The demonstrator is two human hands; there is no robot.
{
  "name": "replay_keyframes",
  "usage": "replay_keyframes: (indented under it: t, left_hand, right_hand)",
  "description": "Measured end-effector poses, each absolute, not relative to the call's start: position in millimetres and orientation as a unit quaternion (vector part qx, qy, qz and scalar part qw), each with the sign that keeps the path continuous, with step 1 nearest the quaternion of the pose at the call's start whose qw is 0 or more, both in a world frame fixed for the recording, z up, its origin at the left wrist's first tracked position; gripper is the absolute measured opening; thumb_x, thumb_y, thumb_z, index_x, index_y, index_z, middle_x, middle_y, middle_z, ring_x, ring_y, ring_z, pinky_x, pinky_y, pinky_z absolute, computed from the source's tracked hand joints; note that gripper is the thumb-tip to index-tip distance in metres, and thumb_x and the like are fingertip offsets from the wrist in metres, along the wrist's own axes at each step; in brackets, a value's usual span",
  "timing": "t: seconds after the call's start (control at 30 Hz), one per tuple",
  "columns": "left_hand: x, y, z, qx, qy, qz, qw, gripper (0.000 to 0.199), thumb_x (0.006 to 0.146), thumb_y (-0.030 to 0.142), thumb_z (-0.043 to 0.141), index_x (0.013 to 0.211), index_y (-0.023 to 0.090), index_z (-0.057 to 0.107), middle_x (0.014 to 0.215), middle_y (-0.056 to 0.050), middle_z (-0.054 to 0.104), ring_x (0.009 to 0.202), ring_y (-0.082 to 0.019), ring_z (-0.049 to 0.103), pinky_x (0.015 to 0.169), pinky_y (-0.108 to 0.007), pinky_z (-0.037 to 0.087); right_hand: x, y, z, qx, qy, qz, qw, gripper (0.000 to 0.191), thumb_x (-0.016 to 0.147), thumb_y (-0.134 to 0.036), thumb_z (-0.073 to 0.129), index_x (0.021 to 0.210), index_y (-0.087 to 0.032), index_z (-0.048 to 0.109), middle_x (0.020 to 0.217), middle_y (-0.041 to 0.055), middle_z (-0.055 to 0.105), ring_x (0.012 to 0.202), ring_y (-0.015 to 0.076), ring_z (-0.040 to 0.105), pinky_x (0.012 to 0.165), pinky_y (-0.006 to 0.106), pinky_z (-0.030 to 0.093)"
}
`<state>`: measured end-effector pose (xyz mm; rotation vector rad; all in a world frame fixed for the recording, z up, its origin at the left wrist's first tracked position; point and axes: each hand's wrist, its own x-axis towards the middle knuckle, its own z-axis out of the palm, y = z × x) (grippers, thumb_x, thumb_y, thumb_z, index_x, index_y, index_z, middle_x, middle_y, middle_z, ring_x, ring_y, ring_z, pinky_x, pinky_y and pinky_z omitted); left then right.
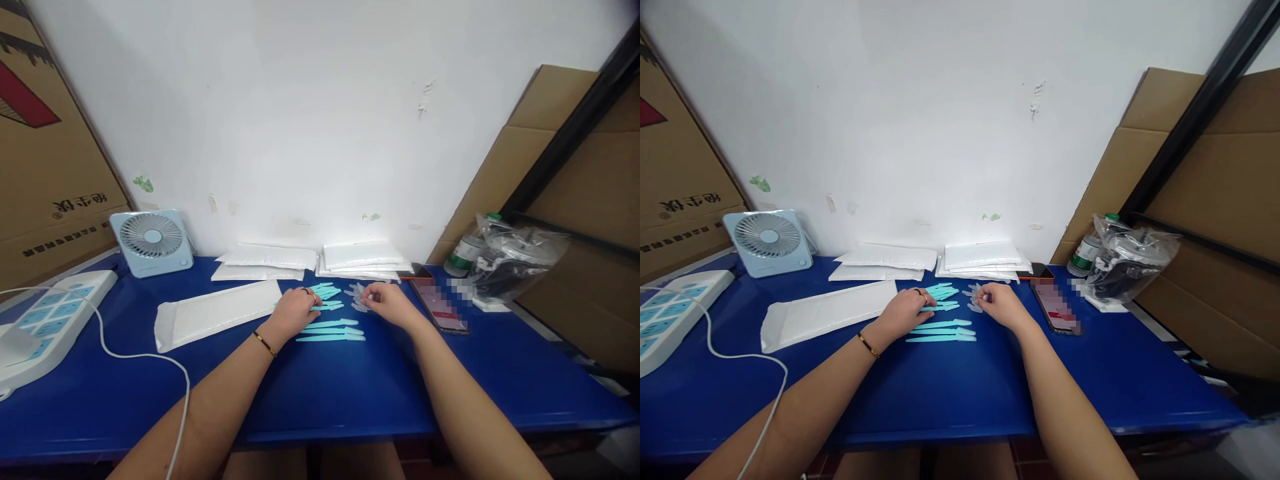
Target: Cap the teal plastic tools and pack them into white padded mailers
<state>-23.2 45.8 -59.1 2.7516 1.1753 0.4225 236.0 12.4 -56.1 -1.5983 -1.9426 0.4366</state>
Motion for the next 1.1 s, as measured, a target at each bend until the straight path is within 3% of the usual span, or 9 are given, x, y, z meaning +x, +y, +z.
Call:
replay_keyframes:
  t: [0.13, 0.27, 0.5, 0.7, 0.83, 1.1]
  left_hand:
    - [-24, 53, -61, 0.91, 0.397, 0.118, 0.014, 0.013, 0.083, 0.03, 0.057, 0.087, 0.023, 0.068, 0.089, -0.003, 0.068, 0.091, -0.021, 0.058, 0.073, -0.028, 0.038]
    - [-22, 54, -61, 0.916, 0.386, 0.106, -0.028, 0.021, 0.087, 0.026, 0.049, 0.075, 0.019, 0.065, 0.076, -0.004, 0.067, 0.077, -0.019, 0.059, 0.068, -0.029, 0.035]
    - [-22, 51, -58, 0.912, 0.391, 0.123, -0.028, 0.026, 0.089, 0.022, 0.04, 0.078, 0.016, 0.063, 0.078, -0.007, 0.065, 0.075, -0.018, 0.059, 0.066, -0.029, 0.035]
    - [-24, 48, -52, 0.9, 0.402, 0.167, 0.036, 0.024, 0.089, 0.023, 0.041, 0.08, 0.018, 0.063, 0.083, -0.004, 0.066, 0.077, -0.017, 0.06, 0.068, -0.028, 0.039]
    - [-24, 46, -50, 0.891, 0.41, 0.182, 0.067, 0.022, 0.089, 0.021, 0.042, 0.081, 0.018, 0.062, 0.085, -0.004, 0.065, 0.077, -0.016, 0.06, 0.067, -0.026, 0.041]
    - [-21, 44, -50, 0.884, 0.405, 0.204, 0.113, 0.022, 0.089, 0.024, 0.041, 0.084, 0.019, 0.062, 0.085, -0.003, 0.065, 0.079, -0.016, 0.06, 0.068, -0.025, 0.043]
  right_hand:
    - [231, 13, -62, -0.597, -0.766, 0.122, 0.206, 0.006, 0.07, -0.021, 0.063, 0.074, -0.019, 0.067, 0.077, 0.0027, 0.065, 0.069, 0.0164, 0.058, 0.063, 0.025, 0.04]
    - [224, 13, -64, -0.586, -0.778, 0.113, 0.195, 0.005, 0.074, -0.019, 0.058, 0.073, -0.019, 0.063, 0.079, 0.0036, 0.065, 0.07, 0.0158, 0.058, 0.062, 0.024, 0.039]
    - [224, 13, -61, -0.575, -0.713, 0.219, 0.336, 0.021, 0.084, -0.035, 0.05, 0.091, -0.02, 0.063, 0.064, -0.0004, 0.061, 0.054, 0.0134, 0.056, 0.055, 0.025, 0.043]
    - [220, 15, -58, -0.534, -0.597, 0.388, 0.456, 0.035, 0.072, -0.048, 0.066, 0.085, -0.016, 0.064, 0.063, 0.0027, 0.065, 0.055, 0.0149, 0.063, 0.053, 0.026, 0.05]
    - [216, 16, -58, -0.524, -0.544, 0.43, 0.495, 0.038, 0.069, -0.051, 0.069, 0.07, -0.014, 0.06, 0.064, 0.0047, 0.067, 0.051, 0.0141, 0.063, 0.048, 0.023, 0.05]
    - [204, 13, -60, -0.498, -0.554, 0.451, 0.491, 0.04, 0.067, -0.055, 0.069, 0.07, -0.016, 0.059, 0.065, 0.0032, 0.067, 0.051, 0.0143, 0.064, 0.049, 0.024, 0.05]
